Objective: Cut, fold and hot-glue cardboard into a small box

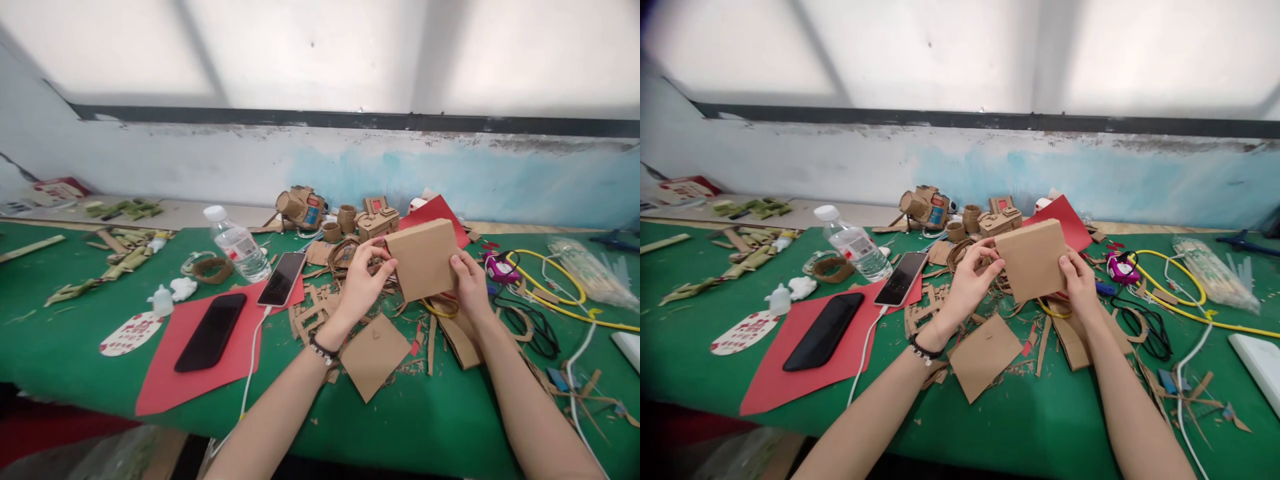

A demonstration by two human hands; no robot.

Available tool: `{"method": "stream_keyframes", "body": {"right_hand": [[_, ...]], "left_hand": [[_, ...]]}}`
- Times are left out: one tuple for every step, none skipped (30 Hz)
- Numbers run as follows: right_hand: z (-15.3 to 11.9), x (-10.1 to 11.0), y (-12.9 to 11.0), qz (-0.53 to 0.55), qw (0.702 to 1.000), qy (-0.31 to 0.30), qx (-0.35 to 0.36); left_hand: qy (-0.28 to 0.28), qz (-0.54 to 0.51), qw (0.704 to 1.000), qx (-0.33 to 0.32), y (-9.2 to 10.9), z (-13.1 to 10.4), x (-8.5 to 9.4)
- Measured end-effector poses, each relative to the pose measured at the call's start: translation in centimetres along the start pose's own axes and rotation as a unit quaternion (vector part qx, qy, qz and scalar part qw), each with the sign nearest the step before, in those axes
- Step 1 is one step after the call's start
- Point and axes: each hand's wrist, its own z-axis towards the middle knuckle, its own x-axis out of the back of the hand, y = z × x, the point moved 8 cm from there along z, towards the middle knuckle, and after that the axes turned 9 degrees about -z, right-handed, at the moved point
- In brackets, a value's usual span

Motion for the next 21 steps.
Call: {"method": "stream_keyframes", "body": {"right_hand": [[-0.1,-0.1,-0.4,-0.018,1.0,-0.004,0.015],[-0.2,-0.1,-0.7,-0.036,0.999,-0.005,0.028],[-0.2,-0.1,-1.2,-0.056,0.998,-0.001,0.041],[-0.3,0.1,-1.7,-0.077,0.995,0.009,0.057],[-0.4,0.3,-2.2,-0.097,0.992,0.023,0.075],[-0.5,0.5,-2.8,-0.117,0.988,0.039,0.096],[-0.7,0.8,-3.4,-0.139,0.981,0.06,0.12],[-0.9,1.1,-4.1,-0.164,0.972,0.083,0.147],[-1.2,1.4,-4.8,-0.191,0.96,0.108,0.175],[-1.6,1.5,-5.6,-0.218,0.945,0.131,0.206],[-2.1,1.5,-6.2,-0.245,0.929,0.145,0.237],[-2.6,1.1,-6.7,-0.269,0.915,0.144,0.266],[-3.1,0.6,-7.1,-0.289,0.903,0.13,0.29],[-3.6,-0.1,-7.3,-0.305,0.894,0.107,0.31],[-4.1,-0.9,-7.4,-0.319,0.887,0.081,0.325],[-4.6,-1.6,-7.5,-0.329,0.88,0.056,0.337],[-5.1,-2.3,-7.5,-0.339,0.873,0.036,0.35],[-5.5,-2.8,-7.6,-0.347,0.864,0.024,0.364],[-6.0,-3.3,-7.7,-0.355,0.855,0.017,0.378],[-6.4,-3.8,-7.8,-0.361,0.847,0.011,0.39],[-6.7,-4.2,-7.9,-0.366,0.841,0.007,0.399]], "left_hand": [[-0.001,-0.002,1.0,0.006,-0.3,0.2,0.1],[-0.002,0.002,1.0,0.008,-0.5,0.3,0.2],[-0.004,0.009,1.0,0.008,-0.7,0.4,0.3],[-0.006,0.019,1.0,0.006,-0.9,0.4,0.3],[-0.008,0.027,1.0,0.003,-1.1,0.4,0.3],[-0.007,0.034,0.999,-0.002,-1.3,0.3,0.4],[-0.002,0.039,0.999,-0.008,-1.5,0.3,0.5],[0.005,0.046,0.999,-0.016,-1.7,0.2,0.8],[0.012,0.058,0.998,-0.027,-1.7,0.1,1.0],[0.018,0.074,0.996,-0.04,-1.7,0.0,1.2],[0.017,0.09,0.994,-0.055,-1.5,-0.2,1.2],[0.009,0.1,0.993,-0.068,-1.3,-0.4,1.0],[-0.004,0.101,0.992,-0.078,-1.1,-0.7,0.7],[-0.019,0.086,0.993,-0.082,-1.0,-1.0,0.2],[-0.032,0.059,0.995,-0.079,-1.0,-1.3,-0.2],[-0.044,0.024,0.996,-0.067,-1.1,-1.6,-0.7],[-0.053,-0.015,0.997,-0.051,-1.4,-1.8,-1.1],[-0.063,-0.05,0.996,-0.031,-1.8,-2.0,-1.6],[-0.073,-0.079,0.994,-0.011,-2.2,-2.2,-2.0],[-0.08,-0.099,0.992,0.007,-2.6,-2.3,-2.3],[-0.084,-0.112,0.99,0.02,-2.9,-2.3,-2.5]]}}
